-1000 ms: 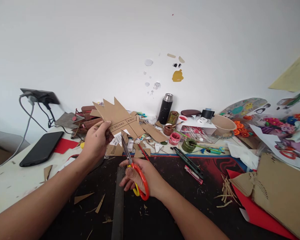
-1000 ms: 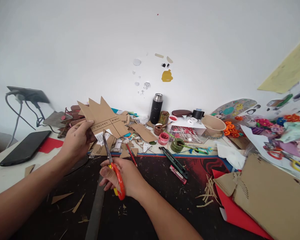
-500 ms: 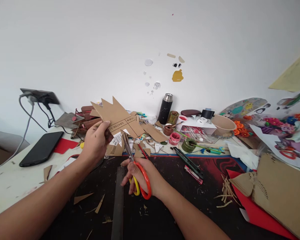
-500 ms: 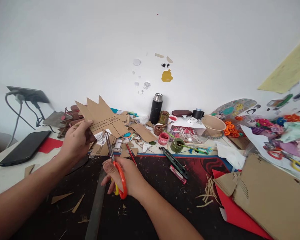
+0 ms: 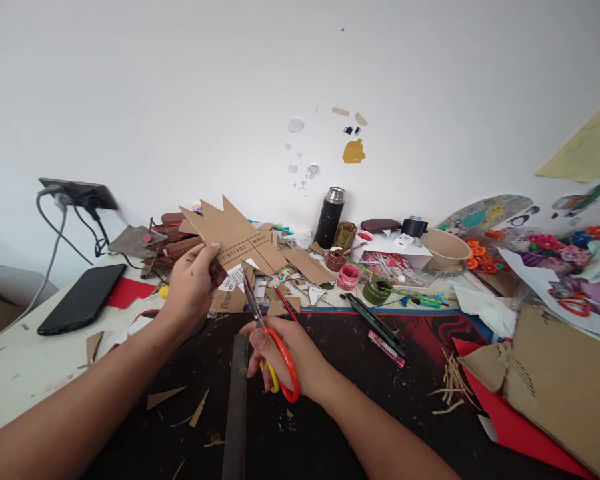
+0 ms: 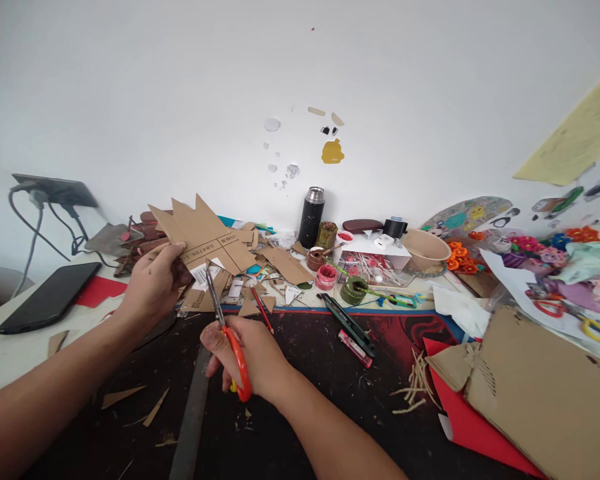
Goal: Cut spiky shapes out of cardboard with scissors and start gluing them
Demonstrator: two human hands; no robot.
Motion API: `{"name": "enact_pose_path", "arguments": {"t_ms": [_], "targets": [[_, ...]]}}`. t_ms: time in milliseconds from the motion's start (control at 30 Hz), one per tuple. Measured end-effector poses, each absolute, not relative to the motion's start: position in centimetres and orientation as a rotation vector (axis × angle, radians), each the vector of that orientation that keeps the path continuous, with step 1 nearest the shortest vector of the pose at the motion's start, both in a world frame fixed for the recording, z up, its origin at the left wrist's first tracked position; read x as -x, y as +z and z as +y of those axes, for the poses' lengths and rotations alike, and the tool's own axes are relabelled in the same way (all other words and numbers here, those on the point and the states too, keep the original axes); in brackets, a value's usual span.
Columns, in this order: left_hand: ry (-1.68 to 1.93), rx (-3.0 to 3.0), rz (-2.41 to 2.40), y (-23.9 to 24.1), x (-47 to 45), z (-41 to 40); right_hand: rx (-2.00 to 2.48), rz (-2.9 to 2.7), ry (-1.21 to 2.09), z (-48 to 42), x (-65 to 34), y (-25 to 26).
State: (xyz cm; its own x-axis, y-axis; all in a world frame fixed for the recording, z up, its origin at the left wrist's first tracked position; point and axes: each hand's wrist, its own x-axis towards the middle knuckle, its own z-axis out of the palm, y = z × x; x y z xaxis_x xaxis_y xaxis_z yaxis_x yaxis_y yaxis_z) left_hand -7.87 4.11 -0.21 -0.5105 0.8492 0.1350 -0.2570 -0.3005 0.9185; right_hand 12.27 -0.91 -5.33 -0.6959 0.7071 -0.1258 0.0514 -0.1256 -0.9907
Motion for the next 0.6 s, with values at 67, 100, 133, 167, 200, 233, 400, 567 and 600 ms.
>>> {"name": "enact_pose_path", "arguments": {"t_ms": [67,100,133,167,200,233,400,567,600], "targets": [[1.878,-0.830,1.176,-0.2,7.9,4.1,0.839,-1.681,1.877,-1.0,-12.3,-5.2],[1.869,-0.836,1.181,-0.2,7.9,4.1,0.835,-1.676,1.878,-1.0,-12.3,-5.2],[1.858,-0.847,1.187,-0.2,7.8,4.0,0.831,-1.669,1.875,-1.0,-12.3,-5.2],[1.848,-0.861,1.195,-0.1,7.7,3.9,0.827,-1.663,1.869,-1.0,-12.3,-5.3],[1.840,-0.875,1.204,-0.1,7.6,3.8,0.823,-1.657,1.863,-1.0,-12.3,-5.5],[1.833,-0.892,1.213,0.0,7.5,3.7,0.821,-1.651,1.857,-0.9,-12.3,-5.6],[1.789,-0.972,1.247,-0.1,7.0,3.2,0.843,-1.634,1.843,-0.8,-12.2,-6.2],[1.743,-0.995,1.278,-0.6,6.4,3.1,0.865,-1.588,1.853,-0.7,-12.1,-5.4],[1.732,-0.997,1.283,-0.7,6.3,3.0,0.872,-1.580,1.854,-0.7,-12.1,-5.2]]}}
